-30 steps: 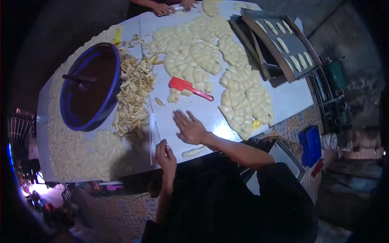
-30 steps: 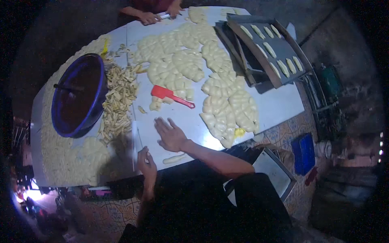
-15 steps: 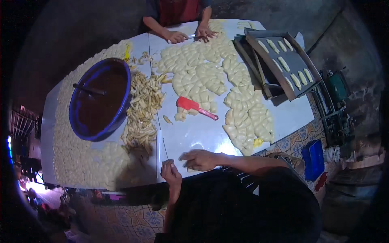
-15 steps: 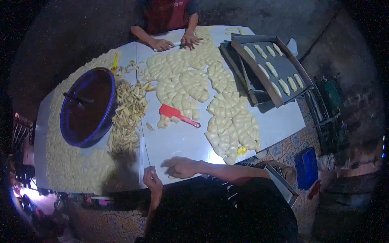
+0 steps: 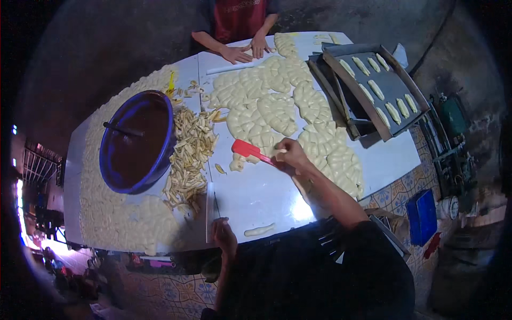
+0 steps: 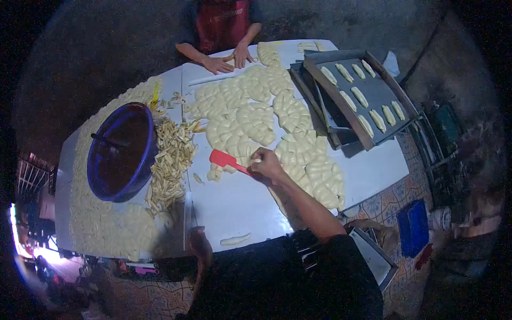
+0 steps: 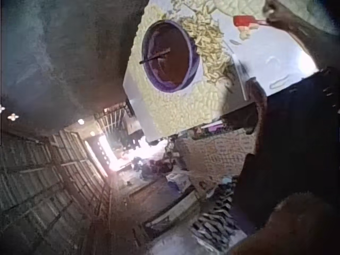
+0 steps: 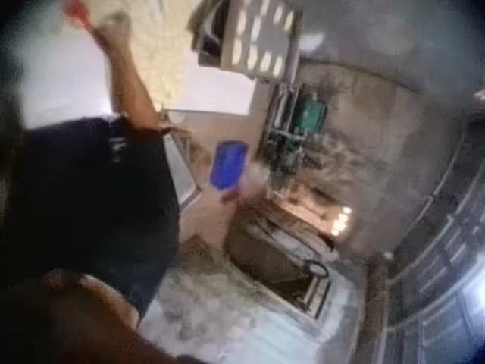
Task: The person flattens dough pieces with a roller and by hand, spreads chocolate filling over them using a spatula, and adds banana slices. The person then rolls the dough around the filling and places the formed pastries onto a baking tray.
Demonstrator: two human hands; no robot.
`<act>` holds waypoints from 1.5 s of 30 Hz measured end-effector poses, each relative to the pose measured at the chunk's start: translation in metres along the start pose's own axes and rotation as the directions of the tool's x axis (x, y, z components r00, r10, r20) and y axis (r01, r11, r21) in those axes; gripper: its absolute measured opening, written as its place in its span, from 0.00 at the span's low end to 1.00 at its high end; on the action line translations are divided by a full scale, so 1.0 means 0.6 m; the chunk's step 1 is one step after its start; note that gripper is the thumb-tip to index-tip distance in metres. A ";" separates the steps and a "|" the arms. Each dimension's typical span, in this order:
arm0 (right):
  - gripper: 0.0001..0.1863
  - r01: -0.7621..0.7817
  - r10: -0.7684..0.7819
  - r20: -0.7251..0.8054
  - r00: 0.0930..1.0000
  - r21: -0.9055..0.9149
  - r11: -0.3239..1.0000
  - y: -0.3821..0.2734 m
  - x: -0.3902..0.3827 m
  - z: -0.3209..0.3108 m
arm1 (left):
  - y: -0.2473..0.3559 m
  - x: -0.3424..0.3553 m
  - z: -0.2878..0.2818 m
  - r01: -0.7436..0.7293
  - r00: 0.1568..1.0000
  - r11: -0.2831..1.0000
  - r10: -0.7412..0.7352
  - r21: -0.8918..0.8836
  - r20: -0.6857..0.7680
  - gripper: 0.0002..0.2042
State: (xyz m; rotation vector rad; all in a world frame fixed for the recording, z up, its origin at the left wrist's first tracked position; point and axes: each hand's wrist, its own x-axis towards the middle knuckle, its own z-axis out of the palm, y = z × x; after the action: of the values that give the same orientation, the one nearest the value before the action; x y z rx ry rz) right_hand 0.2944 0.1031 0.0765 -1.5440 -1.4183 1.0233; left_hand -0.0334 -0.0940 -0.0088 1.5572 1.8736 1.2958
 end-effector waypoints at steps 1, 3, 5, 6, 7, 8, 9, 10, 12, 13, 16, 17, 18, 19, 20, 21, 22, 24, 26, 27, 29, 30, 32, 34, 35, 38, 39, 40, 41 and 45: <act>0.14 -0.129 0.141 -0.022 0.990 0.275 0.953 -0.017 -0.014 -0.026 | 0.005 0.006 0.003 0.132 0.990 0.991 -0.131 -0.013 0.056 0.11; 0.12 0.037 0.019 -0.155 0.988 0.351 0.936 0.005 -0.040 -0.089 | 0.063 0.028 0.003 0.191 0.978 0.976 -0.180 -0.101 0.109 0.10; 0.09 0.061 0.063 -0.222 0.973 0.509 0.859 -0.009 -0.079 -0.128 | 0.137 0.049 -0.012 0.261 0.959 0.949 -0.233 -0.178 0.162 0.10; 0.09 0.154 0.000 -0.274 0.962 0.540 0.827 -0.012 -0.093 -0.134 | 0.175 0.061 -0.016 0.204 0.956 0.970 -0.169 -0.131 0.240 0.09; 0.09 0.251 -0.063 -0.331 0.942 0.564 0.787 -0.022 -0.110 -0.138 | 0.198 0.061 -0.017 0.139 0.942 0.986 -0.102 -0.093 0.319 0.09; 0.09 0.278 -0.092 -0.315 0.945 0.619 0.735 -0.038 -0.130 -0.146 | 0.222 0.063 -0.007 0.191 0.929 0.944 -0.086 -0.268 0.359 0.09; 0.10 0.347 -0.178 -0.310 0.934 0.667 0.659 -0.008 -0.135 -0.158 | 0.247 0.070 -0.006 0.067 0.911 0.963 0.048 -0.262 0.409 0.09; 0.10 0.376 -0.138 -0.361 0.922 0.754 0.539 -0.029 -0.143 -0.148 | 0.252 0.070 0.008 0.132 0.888 0.936 0.034 -0.325 0.459 0.10; 0.12 0.299 -0.158 -0.275 0.948 0.942 0.151 -0.075 -0.170 -0.159 | 0.262 0.068 0.032 0.216 0.838 0.902 0.025 -0.373 0.545 0.11; 0.17 0.422 -0.208 -0.377 0.903 0.870 0.254 -0.096 -0.180 -0.161 | 0.264 0.067 0.036 0.232 0.816 0.903 0.022 -0.362 0.578 0.12; 0.30 0.587 -0.432 -0.514 0.741 0.184 0.788 -0.145 -0.221 -0.133 | 0.265 0.058 0.056 0.505 0.715 0.648 0.055 -0.570 0.697 0.20; 0.34 0.493 -0.449 -0.316 0.836 0.073 0.867 -0.143 -0.248 -0.106 | 0.270 0.054 0.053 0.668 0.672 0.359 0.085 -0.652 0.735 0.23; 0.39 0.533 -0.534 -0.031 0.845 -0.028 0.846 -0.159 -0.267 -0.080 | 0.278 0.060 0.043 0.800 0.572 0.169 0.076 -0.575 0.817 0.26; 0.39 0.465 -0.439 0.181 0.880 -0.143 0.874 -0.152 -0.280 -0.040 | 0.282 0.053 0.042 0.827 0.561 -0.058 0.022 -0.560 0.827 0.21; 0.31 0.358 -0.301 0.356 0.885 -0.106 0.928 -0.198 -0.288 -0.009 | 0.265 0.056 0.040 0.828 0.561 0.061 -0.060 -0.558 0.826 0.18; 0.32 0.454 -0.372 0.385 0.845 -0.148 0.878 -0.173 -0.282 0.017 | 0.257 0.064 0.041 0.822 0.565 0.182 -0.133 -0.540 0.814 0.16; 0.32 0.372 -0.350 0.288 0.891 -0.025 0.928 -0.154 -0.290 0.034 | 0.255 0.062 0.040 0.821 0.567 0.180 -0.133 -0.542 0.813 0.16; 0.33 0.251 -0.274 0.040 0.961 0.295 0.922 -0.120 -0.303 0.070 | 0.255 0.058 0.032 0.731 0.678 0.382 -0.307 -0.566 0.668 0.14; 0.32 0.254 -0.250 -0.046 0.967 0.216 0.943 -0.119 -0.297 0.086 | 0.249 0.053 0.026 0.687 0.720 0.318 -0.175 -0.653 0.672 0.15; 0.31 0.261 -0.259 -0.036 0.965 0.084 0.962 -0.135 -0.297 0.092 | 0.238 0.049 0.027 0.684 0.727 0.224 -0.131 -0.695 0.674 0.15; 0.28 0.247 -0.250 0.083 0.965 0.039 0.968 -0.092 -0.294 0.115 | 0.219 0.042 0.031 0.709 0.705 0.126 -0.090 -0.694 0.704 0.16; 0.28 0.279 -0.278 0.083 0.957 0.001 0.960 -0.081 -0.293 0.125 | 0.228 0.042 0.033 0.701 0.710 0.047 -0.138 -0.712 0.690 0.18; 0.27 0.312 -0.308 0.091 0.947 -0.035 0.949 -0.075 -0.294 0.136 | 0.220 0.035 0.032 0.682 0.726 0.043 -0.162 -0.730 0.668 0.20; 0.31 0.365 -0.349 0.120 0.929 -0.165 0.916 -0.088 -0.295 0.140 | 0.194 0.031 0.032 0.711 0.701 0.240 -0.167 -0.661 0.694 0.19; 0.31 0.365 -0.347 0.126 0.929 -0.165 0.916 -0.102 -0.298 0.136 | 0.183 0.028 0.036 0.714 0.667 0.427 -0.174 -0.555 0.724 0.18; 0.32 0.160 -0.181 0.215 0.960 0.111 0.981 -0.171 -0.310 0.114 | 0.175 0.040 0.034 0.722 0.690 0.331 -0.286 -0.607 0.665 0.25; 0.32 0.191 -0.196 0.185 0.963 0.044 0.981 -0.157 -0.308 0.098 | 0.174 0.044 0.030 0.705 0.709 0.329 -0.320 -0.628 0.629 0.26; 0.30 0.134 -0.141 0.113 0.984 0.064 0.989 -0.141 -0.305 0.084 | 0.170 0.049 0.021 0.715 0.700 0.236 -0.229 -0.659 0.677 0.28; 0.28 0.076 -0.080 0.038 0.996 0.086 0.993 -0.132 -0.302 0.074 | 0.173 0.053 0.012 0.726 0.687 0.138 -0.130 -0.673 0.715 0.31; 0.16 0.091 -0.128 0.250 0.960 0.156 0.984 -0.091 -0.293 0.123 | 0.193 0.047 0.014 0.726 0.675 0.237 -0.067 -0.645 0.735 0.33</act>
State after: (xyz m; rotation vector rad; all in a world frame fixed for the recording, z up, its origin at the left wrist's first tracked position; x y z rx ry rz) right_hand 0.1970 -0.0669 0.1093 -1.2473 -1.5512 1.2654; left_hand 0.0294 -0.0694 0.0895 0.5507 0.7035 1.0599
